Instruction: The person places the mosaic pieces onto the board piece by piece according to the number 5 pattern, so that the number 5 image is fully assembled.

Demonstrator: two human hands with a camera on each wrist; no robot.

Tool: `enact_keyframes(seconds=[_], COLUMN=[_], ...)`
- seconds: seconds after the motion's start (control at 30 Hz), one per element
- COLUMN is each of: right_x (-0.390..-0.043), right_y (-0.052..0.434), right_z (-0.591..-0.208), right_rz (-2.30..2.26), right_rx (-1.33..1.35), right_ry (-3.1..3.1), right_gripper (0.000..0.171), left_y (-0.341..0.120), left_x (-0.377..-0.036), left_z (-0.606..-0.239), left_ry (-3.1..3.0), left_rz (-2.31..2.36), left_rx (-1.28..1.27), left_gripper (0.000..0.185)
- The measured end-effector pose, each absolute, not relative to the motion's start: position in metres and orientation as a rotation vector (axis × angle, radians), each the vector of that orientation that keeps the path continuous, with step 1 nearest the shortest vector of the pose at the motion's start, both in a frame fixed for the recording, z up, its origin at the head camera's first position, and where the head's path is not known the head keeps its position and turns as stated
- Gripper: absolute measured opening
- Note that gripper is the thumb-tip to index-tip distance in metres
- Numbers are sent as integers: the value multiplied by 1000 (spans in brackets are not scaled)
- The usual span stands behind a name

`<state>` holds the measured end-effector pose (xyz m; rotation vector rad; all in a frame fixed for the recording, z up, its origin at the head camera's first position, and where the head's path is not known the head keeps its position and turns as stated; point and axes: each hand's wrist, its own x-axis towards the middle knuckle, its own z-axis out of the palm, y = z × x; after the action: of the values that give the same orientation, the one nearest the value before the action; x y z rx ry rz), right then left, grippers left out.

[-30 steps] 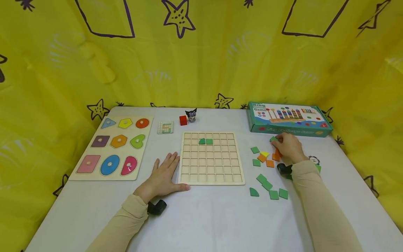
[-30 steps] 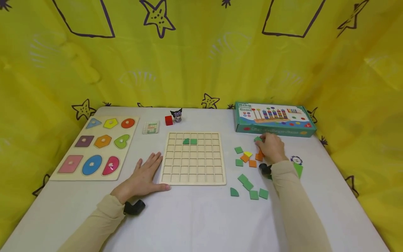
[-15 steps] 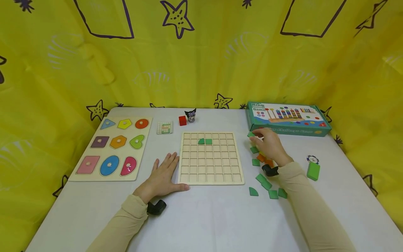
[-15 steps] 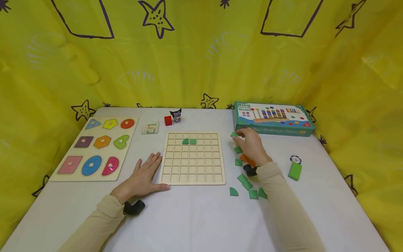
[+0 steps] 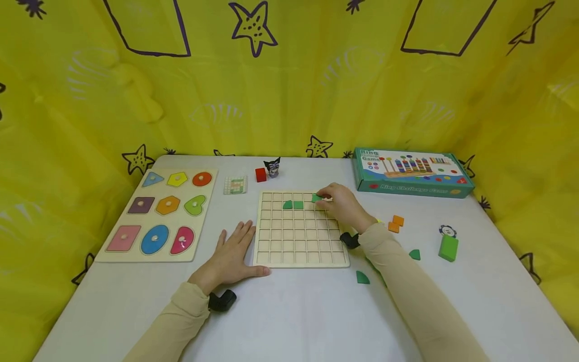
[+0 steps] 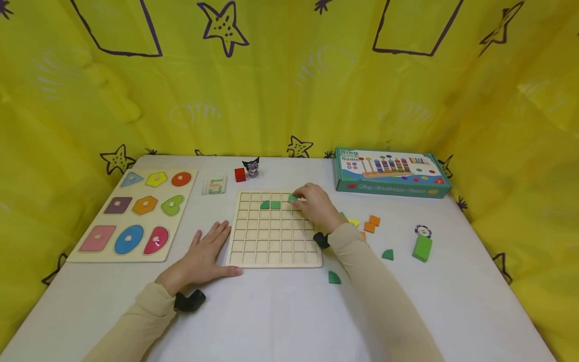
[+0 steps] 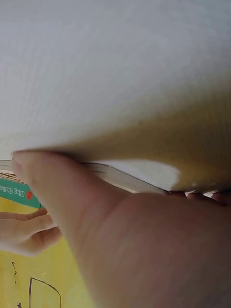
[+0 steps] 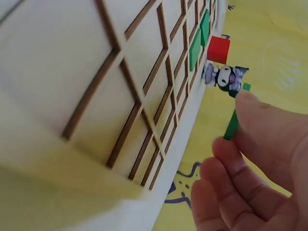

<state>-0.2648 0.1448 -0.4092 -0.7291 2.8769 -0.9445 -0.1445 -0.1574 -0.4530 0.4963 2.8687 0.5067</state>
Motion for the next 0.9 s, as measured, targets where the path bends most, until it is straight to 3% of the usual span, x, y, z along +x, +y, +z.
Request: enact_keyframes(seconds=[0.43, 0.63, 0.9], right_x=[-279, -278, -276], right_y=[122, 120, 123], right_z=[-417, -419, -421], right_rz=[-628, -634, -539], right_rx=[-742, -776, -998], right_ry=[2862, 2894, 2907], right_gripper=[23, 13, 11], left_y=[-158, -158, -158], left_x=[-145, -145, -143], left_z=[-457, -459, -455], left_ry=[2866, 2875, 2875], left_rz=[539, 525, 530], left_rx=[511, 507, 499], left_gripper=[118, 119, 119])
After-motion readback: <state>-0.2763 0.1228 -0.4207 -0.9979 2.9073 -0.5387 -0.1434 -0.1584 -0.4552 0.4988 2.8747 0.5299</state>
